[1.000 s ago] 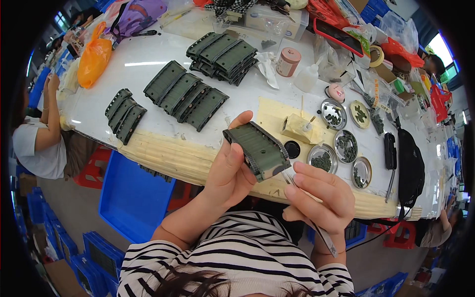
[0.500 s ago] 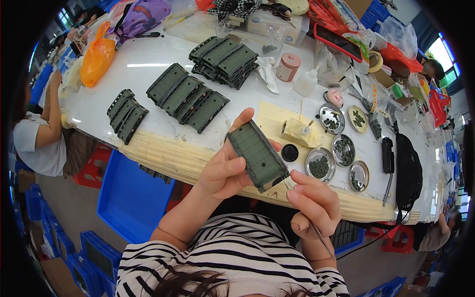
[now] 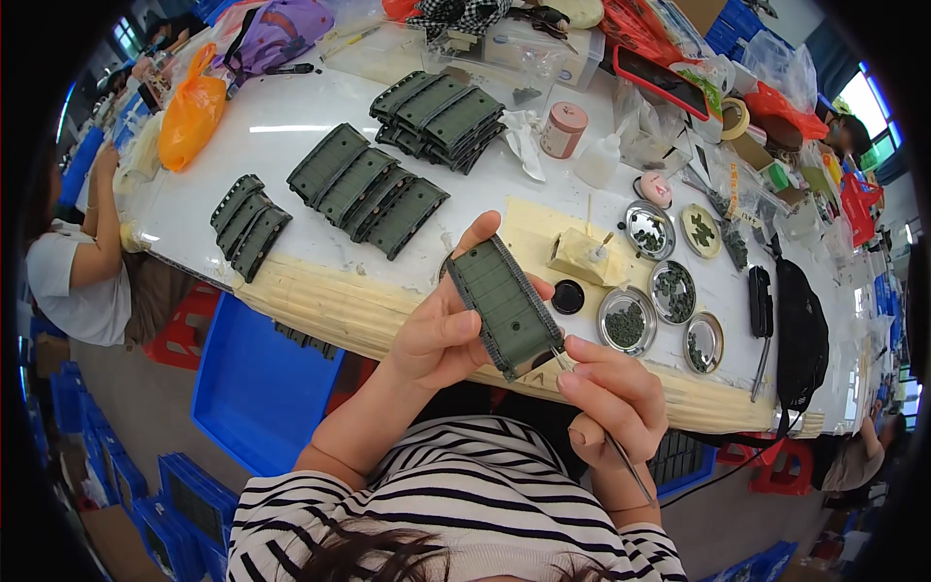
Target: Assembling miniature plastic model tank parts using glue and tweezers.
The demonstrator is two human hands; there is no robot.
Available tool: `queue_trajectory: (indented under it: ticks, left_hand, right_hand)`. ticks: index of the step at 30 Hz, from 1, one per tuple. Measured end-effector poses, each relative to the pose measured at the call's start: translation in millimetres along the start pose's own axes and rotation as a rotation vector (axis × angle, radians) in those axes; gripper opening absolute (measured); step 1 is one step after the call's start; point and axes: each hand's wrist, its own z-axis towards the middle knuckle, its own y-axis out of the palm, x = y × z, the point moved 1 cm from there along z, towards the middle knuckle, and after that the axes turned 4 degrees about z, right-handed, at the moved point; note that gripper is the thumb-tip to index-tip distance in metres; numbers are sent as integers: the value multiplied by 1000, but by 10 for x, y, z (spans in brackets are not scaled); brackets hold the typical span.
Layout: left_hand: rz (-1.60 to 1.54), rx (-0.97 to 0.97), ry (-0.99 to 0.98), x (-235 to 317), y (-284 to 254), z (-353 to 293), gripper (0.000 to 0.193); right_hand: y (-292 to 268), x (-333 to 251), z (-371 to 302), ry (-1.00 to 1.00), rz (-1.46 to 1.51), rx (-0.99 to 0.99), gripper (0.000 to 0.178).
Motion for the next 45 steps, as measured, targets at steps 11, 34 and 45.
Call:
queue_trajectory:
  ticks: [11,34,45]
  left_hand:
    - [-83,-13,-30,-24,10,3,84]
    - [-97,-37,-42,-77,3,12,86]
    - [-90,-11,-45,-73,-5,-3,87]
  right_hand:
    - [22,80,9,-19,52,41,42]
    - [50,198,-128,-80,169,118,34]
    - [49,198,-126,-85,141,87,33]
